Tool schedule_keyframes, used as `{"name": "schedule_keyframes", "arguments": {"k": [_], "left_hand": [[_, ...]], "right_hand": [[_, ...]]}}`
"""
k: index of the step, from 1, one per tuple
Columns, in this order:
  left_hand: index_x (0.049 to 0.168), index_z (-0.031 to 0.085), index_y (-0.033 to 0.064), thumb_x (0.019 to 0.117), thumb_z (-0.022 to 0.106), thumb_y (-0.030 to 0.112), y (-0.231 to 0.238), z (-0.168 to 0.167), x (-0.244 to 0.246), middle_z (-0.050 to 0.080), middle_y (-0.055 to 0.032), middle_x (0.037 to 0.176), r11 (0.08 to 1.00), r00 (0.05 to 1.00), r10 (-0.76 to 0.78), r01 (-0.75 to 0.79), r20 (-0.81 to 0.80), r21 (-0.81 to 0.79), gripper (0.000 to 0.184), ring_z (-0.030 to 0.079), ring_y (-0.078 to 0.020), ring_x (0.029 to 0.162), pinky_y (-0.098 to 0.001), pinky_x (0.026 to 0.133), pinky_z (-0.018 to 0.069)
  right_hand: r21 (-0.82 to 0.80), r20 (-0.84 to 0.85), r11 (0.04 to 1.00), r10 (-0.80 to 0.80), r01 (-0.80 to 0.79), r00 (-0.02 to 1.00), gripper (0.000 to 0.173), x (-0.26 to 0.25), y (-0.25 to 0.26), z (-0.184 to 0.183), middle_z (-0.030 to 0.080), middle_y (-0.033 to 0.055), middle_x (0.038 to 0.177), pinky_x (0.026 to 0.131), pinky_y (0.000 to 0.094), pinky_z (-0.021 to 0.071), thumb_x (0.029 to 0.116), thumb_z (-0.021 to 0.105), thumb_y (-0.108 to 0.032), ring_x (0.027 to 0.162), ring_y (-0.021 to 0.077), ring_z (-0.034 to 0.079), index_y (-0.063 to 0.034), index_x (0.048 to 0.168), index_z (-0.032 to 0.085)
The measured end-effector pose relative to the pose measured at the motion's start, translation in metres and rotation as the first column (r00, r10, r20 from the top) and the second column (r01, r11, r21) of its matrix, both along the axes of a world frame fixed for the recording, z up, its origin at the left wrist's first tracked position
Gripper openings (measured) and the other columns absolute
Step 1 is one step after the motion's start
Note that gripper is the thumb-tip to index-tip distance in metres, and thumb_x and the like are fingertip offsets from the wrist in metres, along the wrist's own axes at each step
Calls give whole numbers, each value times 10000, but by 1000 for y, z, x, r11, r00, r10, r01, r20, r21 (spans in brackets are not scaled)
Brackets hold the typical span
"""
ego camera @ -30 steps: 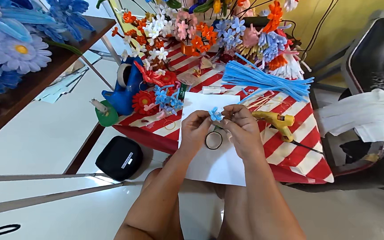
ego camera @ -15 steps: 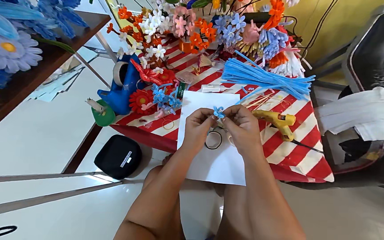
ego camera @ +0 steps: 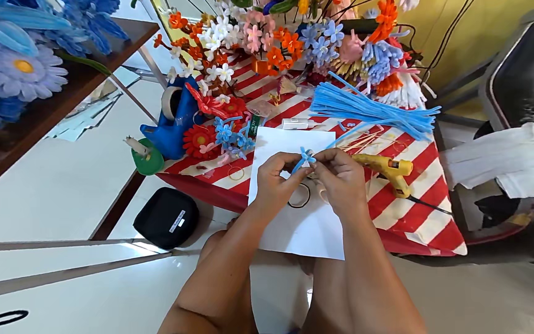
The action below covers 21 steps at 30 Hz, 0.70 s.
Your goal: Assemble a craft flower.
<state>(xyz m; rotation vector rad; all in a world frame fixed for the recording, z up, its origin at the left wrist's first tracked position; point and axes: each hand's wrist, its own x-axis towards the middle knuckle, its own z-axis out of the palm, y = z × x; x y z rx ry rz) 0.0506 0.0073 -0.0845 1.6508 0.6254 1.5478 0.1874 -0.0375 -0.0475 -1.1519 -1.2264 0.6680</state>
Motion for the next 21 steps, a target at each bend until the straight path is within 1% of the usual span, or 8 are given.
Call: {"name": "schedule_keyframes", "arguments": {"k": [2,4,6,12,17,19,21], "left_hand": [[1011,694,-62,863,784,61,0,-1,1,705,-61,914,1000,1000,21,-21,1,19,212,674,-59,793,-246,763,596],[1015,683,-59,865,779,56,0,-2,2,705,-51,900,999,999,32,-32,15,31,212,671,-49,794,-238,769,589],[1006,671,-53,881,767,58,-1,-3,3,704,-43,890,998,999,38,-39,21,49,193,663,-38,789,-226,768,579],[980,685,-60,916,719,38,0,-3,5,705,-66,880,993,999,53,-53,4,103,121,666,-51,780,-229,757,582],[964,685,-73,924,644,-11,-1,-2,6,705,-49,855,998,998,52,-53,31,31,85,660,-30,761,-218,740,579],[973,684,-59,927,628,-25,-3,0,7,708,-23,862,999,998,31,-29,55,-29,80,666,-21,767,-223,754,587],[975,684,-24,927,618,-35,-4,1,7,711,14,864,996,995,3,6,100,-92,82,670,-17,774,-228,762,589]], "right_hand": [[16,-19,1000,1,-1,1000,82,-1,0,0,689,-23,851,721,185,563,901,660,1,762,24,651,-52,962,673],[25,-38,1000,-1,2,999,80,-2,0,2,687,-23,834,723,182,565,893,659,15,751,19,652,-45,946,665],[32,-34,999,-4,5,999,74,-2,0,3,685,-30,833,726,177,560,894,661,9,752,11,649,-46,944,664],[56,-27,998,-10,12,1000,72,-2,-1,2,682,-35,838,737,173,557,899,661,5,765,10,647,-48,948,666],[59,-18,998,-4,5,1000,69,-1,-1,2,681,-36,840,756,178,565,896,670,-1,781,7,653,-49,945,666],[65,-23,998,-10,11,1000,69,-2,0,0,685,-31,839,752,183,568,892,672,2,774,12,654,-45,943,670],[60,-22,998,-14,15,1000,67,-2,0,0,684,-28,841,753,183,566,892,671,1,775,13,652,-44,943,671]]}}
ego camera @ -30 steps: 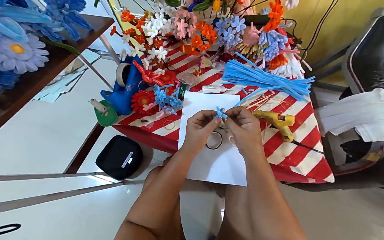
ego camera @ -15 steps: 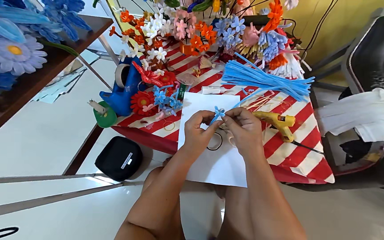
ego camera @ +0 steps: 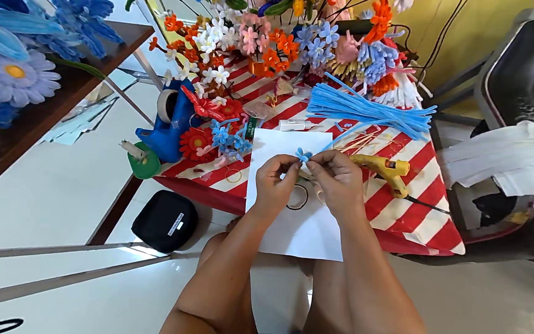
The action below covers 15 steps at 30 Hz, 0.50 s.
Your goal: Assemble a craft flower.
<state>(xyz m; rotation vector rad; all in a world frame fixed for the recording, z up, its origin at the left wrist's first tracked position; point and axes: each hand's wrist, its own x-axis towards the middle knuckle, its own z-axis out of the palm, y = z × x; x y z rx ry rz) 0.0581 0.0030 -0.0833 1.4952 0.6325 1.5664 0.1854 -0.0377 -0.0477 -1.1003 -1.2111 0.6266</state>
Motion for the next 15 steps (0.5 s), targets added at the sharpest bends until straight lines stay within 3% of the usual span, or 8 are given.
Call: {"name": "schedule_keyframes", "arguments": {"k": [4,10,15], "left_hand": [[951,694,32,927,609,-48,0,5,-1,701,48,826,990,995,-68,77,76,-121,120,652,-14,743,-210,725,568],[902,705,89,959,557,-38,3,14,-5,703,4,800,883,938,-173,282,299,-375,203,665,-61,709,-227,706,577],[874,711,100,946,564,-35,5,14,-6,704,-15,805,844,902,-220,367,371,-392,212,667,-71,716,-234,716,580]], "right_hand": [[-13,-10,1000,4,-4,1000,78,-1,0,1,675,-25,842,756,185,566,893,664,9,777,19,652,-43,951,655],[1,-9,1000,-16,16,1000,68,2,0,1,653,-47,828,726,202,565,930,577,-35,756,18,645,-64,981,610],[-6,-24,1000,14,-14,1000,159,3,0,3,649,-38,879,743,190,560,934,583,-34,782,13,637,-33,1091,608]]}}
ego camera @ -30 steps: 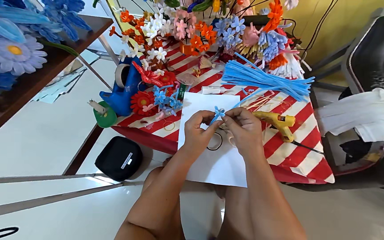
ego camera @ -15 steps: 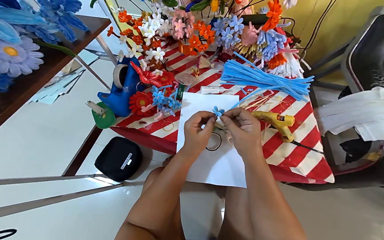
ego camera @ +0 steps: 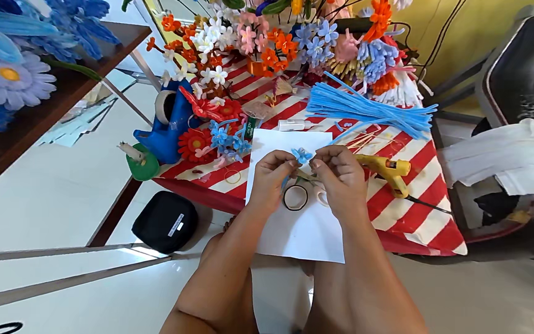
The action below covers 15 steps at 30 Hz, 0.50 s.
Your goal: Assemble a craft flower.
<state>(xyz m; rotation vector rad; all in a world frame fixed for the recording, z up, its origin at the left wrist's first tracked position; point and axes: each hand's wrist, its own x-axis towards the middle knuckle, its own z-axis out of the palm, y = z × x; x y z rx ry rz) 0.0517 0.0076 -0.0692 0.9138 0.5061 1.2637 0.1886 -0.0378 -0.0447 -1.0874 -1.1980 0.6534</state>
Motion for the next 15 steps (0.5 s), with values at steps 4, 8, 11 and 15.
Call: {"name": "schedule_keyframes", "arguments": {"k": [4,8,11,15], "left_hand": [[885,725,111,939,580,-37,1,-2,0,710,-8,808,998,999,-43,42,18,55,214,668,-64,727,-230,728,574],[905,733,113,927,602,-48,1,-6,1,722,16,821,990,999,-31,32,-16,134,208,674,-47,742,-228,742,576],[905,732,102,914,623,-63,1,-6,1,725,22,823,988,999,-17,22,-33,151,198,675,-40,748,-226,744,578],[925,723,108,921,621,-54,2,-7,0,720,26,832,988,999,-26,32,-42,153,192,675,-42,754,-230,746,579]], "right_hand": [[4,7,999,46,-46,999,158,0,-1,1,662,-40,905,752,184,559,951,587,-47,808,10,642,-39,1103,629],[15,17,999,39,-39,999,101,0,-3,1,668,-57,871,739,169,550,942,583,-39,779,-3,637,-59,1016,649],[33,19,999,39,-40,999,100,1,-3,1,671,-52,865,746,178,556,933,592,-24,780,4,642,-56,1005,652],[54,12,998,29,-29,1000,115,2,-2,-1,677,-48,860,730,188,557,920,590,-5,767,9,640,-55,990,667]]}}
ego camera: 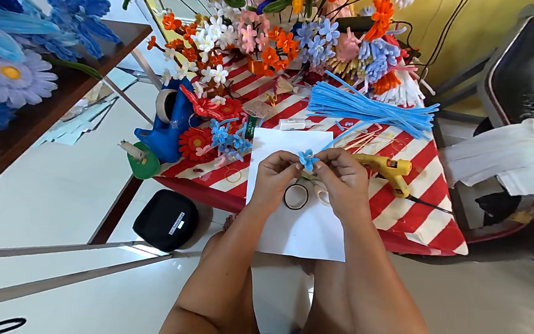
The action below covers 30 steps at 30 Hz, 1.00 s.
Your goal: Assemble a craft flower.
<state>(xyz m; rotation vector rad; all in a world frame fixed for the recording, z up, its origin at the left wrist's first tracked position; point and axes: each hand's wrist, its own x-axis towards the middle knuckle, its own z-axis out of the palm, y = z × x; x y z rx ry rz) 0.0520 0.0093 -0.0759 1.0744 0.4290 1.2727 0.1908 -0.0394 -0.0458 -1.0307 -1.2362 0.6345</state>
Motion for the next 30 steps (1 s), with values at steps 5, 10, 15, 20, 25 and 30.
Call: {"name": "schedule_keyframes", "arguments": {"k": [5,10,15,20,25,30], "left_hand": [[945,727,101,921,629,-53,0,-1,-1,719,21,841,999,1000,11,-11,2,38,184,671,-41,763,-225,755,575],[959,732,110,932,642,-28,0,-1,-2,721,32,860,997,1000,10,-9,-11,71,166,670,-35,787,-228,768,573],[973,717,111,936,632,-29,-1,1,-4,722,40,865,999,1000,-8,10,-26,53,169,676,-32,792,-232,776,576],[964,723,105,938,617,-37,3,5,-9,721,61,847,997,995,-39,45,-94,63,178,671,-14,787,-213,774,569],[998,727,61,954,628,-24,5,4,-13,729,61,886,990,981,-31,56,-192,131,138,680,-13,830,-230,815,578],[980,686,80,981,602,6,5,2,-15,703,90,891,971,972,-11,66,-235,228,112,661,6,832,-218,805,567]], "right_hand": [[-31,-45,999,13,-14,999,137,2,1,0,679,-57,843,704,183,557,916,584,10,744,5,639,-67,990,670],[-28,-97,999,39,-41,995,156,2,2,-1,687,-49,856,733,202,568,912,588,34,765,20,650,-71,991,672],[-19,-103,999,41,-43,994,157,0,2,0,690,-54,859,726,193,565,903,598,37,760,14,649,-73,985,674],[0,-30,1000,29,-29,999,151,2,0,0,688,-57,886,756,192,566,902,593,32,790,6,649,-62,994,667],[10,24,1000,26,-26,999,147,4,0,0,686,-46,897,771,194,568,899,592,31,809,8,650,-54,993,667],[18,26,999,32,-32,999,141,4,0,0,686,-39,914,799,214,578,898,603,29,833,23,660,-54,992,666]]}}
